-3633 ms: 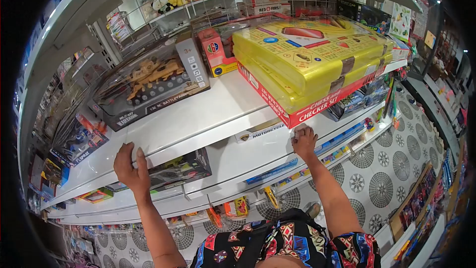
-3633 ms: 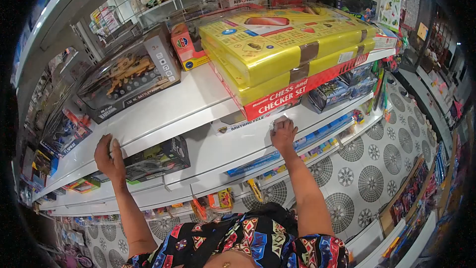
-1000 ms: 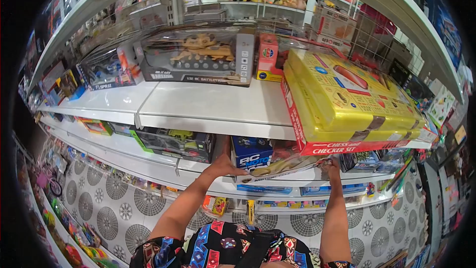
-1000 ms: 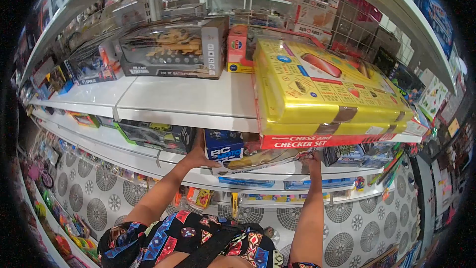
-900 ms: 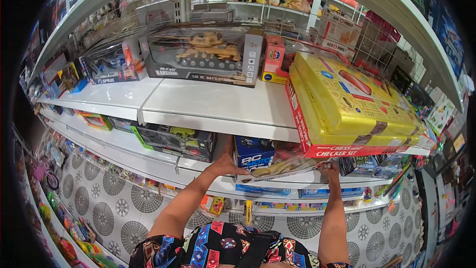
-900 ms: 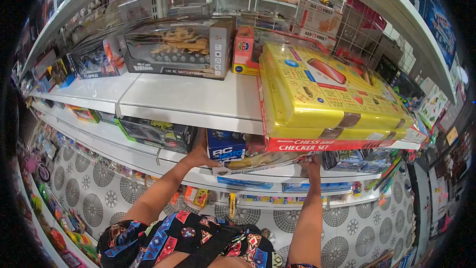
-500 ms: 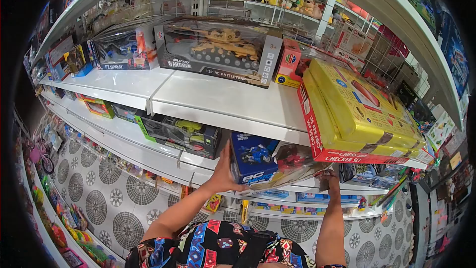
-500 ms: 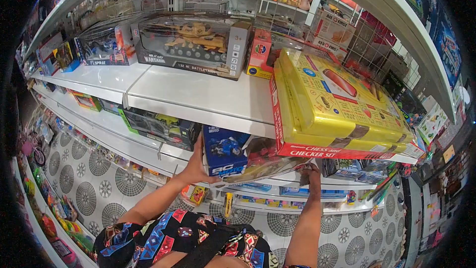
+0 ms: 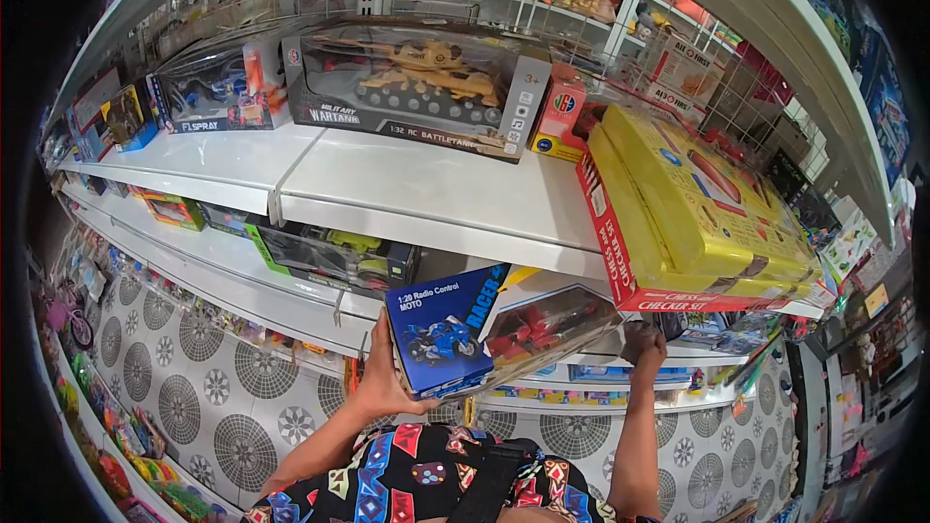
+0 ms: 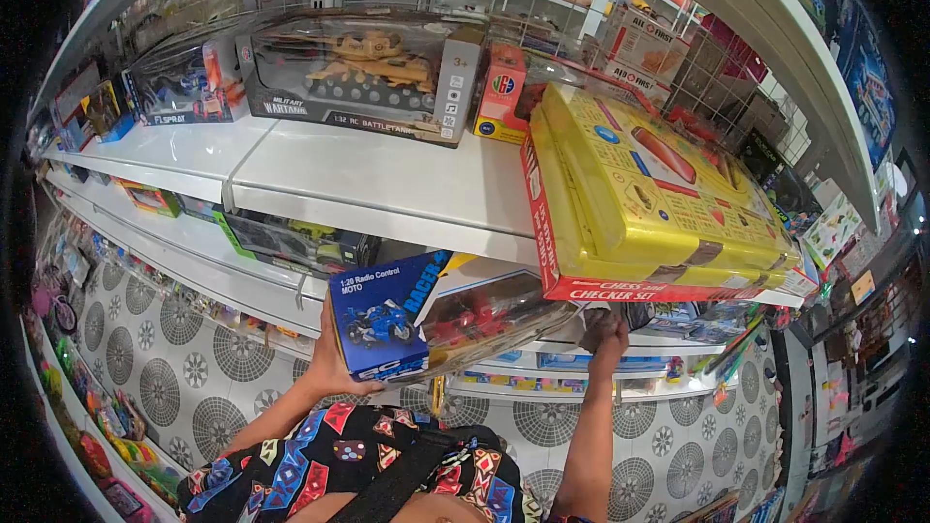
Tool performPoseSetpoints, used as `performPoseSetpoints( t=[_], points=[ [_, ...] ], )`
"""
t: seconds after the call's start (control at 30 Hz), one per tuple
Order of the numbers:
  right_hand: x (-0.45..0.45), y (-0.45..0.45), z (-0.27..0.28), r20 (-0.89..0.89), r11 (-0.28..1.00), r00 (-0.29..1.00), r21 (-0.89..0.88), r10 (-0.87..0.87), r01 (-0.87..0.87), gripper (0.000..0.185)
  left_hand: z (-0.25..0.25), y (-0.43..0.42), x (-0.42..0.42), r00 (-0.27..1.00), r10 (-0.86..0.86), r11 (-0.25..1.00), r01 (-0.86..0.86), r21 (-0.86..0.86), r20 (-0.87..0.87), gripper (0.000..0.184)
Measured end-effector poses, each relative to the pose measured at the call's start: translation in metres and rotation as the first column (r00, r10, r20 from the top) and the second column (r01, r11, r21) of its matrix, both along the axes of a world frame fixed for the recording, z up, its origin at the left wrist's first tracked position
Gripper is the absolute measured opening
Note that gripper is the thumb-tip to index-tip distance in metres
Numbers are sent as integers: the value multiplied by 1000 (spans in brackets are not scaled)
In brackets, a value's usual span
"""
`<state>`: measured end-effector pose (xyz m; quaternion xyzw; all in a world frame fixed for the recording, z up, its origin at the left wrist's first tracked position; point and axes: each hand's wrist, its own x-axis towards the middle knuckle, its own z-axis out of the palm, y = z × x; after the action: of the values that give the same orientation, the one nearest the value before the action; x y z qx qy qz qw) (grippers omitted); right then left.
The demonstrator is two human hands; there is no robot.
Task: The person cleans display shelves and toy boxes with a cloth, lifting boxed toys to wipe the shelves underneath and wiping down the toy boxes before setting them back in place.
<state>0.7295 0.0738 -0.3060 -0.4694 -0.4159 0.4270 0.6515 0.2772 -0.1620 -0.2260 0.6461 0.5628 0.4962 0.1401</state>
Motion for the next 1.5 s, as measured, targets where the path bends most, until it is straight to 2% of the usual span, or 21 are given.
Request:
performPoseSetpoints(
  t=[0.03, 0.13, 0.2, 0.27, 0.3, 0.33, 0.43, 0.57, 0.6, 0.7, 0.8, 0.87, 0.9, 1.0, 1.17, 1.3, 1.4, 1.5],
  points=[
    [-15, -20, 26, -28, 998, 999, 40, -45, 46, 27, 0, -2, 0, 1000, -6, 1000, 6, -16, 9, 141],
    [-67, -69, 109, 110, 963, 985, 251, -132, 101, 29, -5, -4, -1, 998, -17, 998, 20, -53, 61, 141],
    [-93, -83, 133, 282, 935, 941, 343, -187, 83, 30, -8, -6, -2, 996, -26, 997, 31, -67, 81, 141],
    [-115, -91, 146, 344, 931, 937, 358, -64, -68, 36, -7, -9, -2, 996, -32, 997, 38, -69, 82, 140],
    [-123, -95, 150, 433, 924, 901, 356, -31, -139, 38, -7, -10, -1, 994, -47, 997, 53, -59, 103, 140],
    [-131, -101, 156, 519, 913, 855, 347, 2, -213, 40, -7, -11, -1, 990, -58, 997, 64, -47, 125, 139],
    [-155, -115, 182, 809, 796, 574, 429, -128, -427, 44, -29, -19, -6, 991, -25, 999, 30, -37, 135, 137],
    [-186, -121, 203, 933, 777, 353, 274, -71, -567, 52, -42, -22, -14, 993, -11, 997, 20, -76, 119, 134],
    [-191, -119, 204, 947, 779, 315, 248, -69, -576, 53, -38, -23, -14, 993, -26, 996, 35, -78, 114, 134],
    [-205, -113, 209, 978, 778, 200, 165, -51, -607, 55, -23, -24, -16, 999, -3, 1000, 2, -29, -48, 132],
    [-218, -114, 214, 994, 766, 107, 89, -28, -636, 57, -24, -26, -16, 1000, -7, 998, 9, -59, 30, 130],
    [-222, -113, 207, 997, 776, 64, 75, -44, -626, 56, -23, -26, -15, 1000, 4, 1000, -3, -27, 10, 128],
    [-222, -112, 206, 996, 771, 77, 74, -32, -632, 56, -23, -25, -15, 1000, 10, 1000, -10, -11, -1, 126],
    [-224, -112, 204, 995, 754, 101, 64, 2, -654, 55, -23, -26, -16, 997, 15, 998, -20, -60, -72, 147],
    [-227, -114, 202, 996, 714, 83, 88, -42, -695, 54, -34, -25, -17, 999, -39, 992, 38, -120, -9, 150],
    [-220, -115, 206, 996, 735, 35, 82, -80, -673, 54, -33, -29, -17, 996, 9, 998, -14, -57, -88, 152],
    [-224, -115, 206, 997, 726, 47, 78, -63, -684, 54, -24, -30, -16, 998, -46, 995, 50, -90, 44, 135],
    [-227, -114, 204, 998, 714, 57, 59, -26, -698, 55, -25, -28, -18, 998, -68, 994, 68, -82, 3, 139]
  ],
)
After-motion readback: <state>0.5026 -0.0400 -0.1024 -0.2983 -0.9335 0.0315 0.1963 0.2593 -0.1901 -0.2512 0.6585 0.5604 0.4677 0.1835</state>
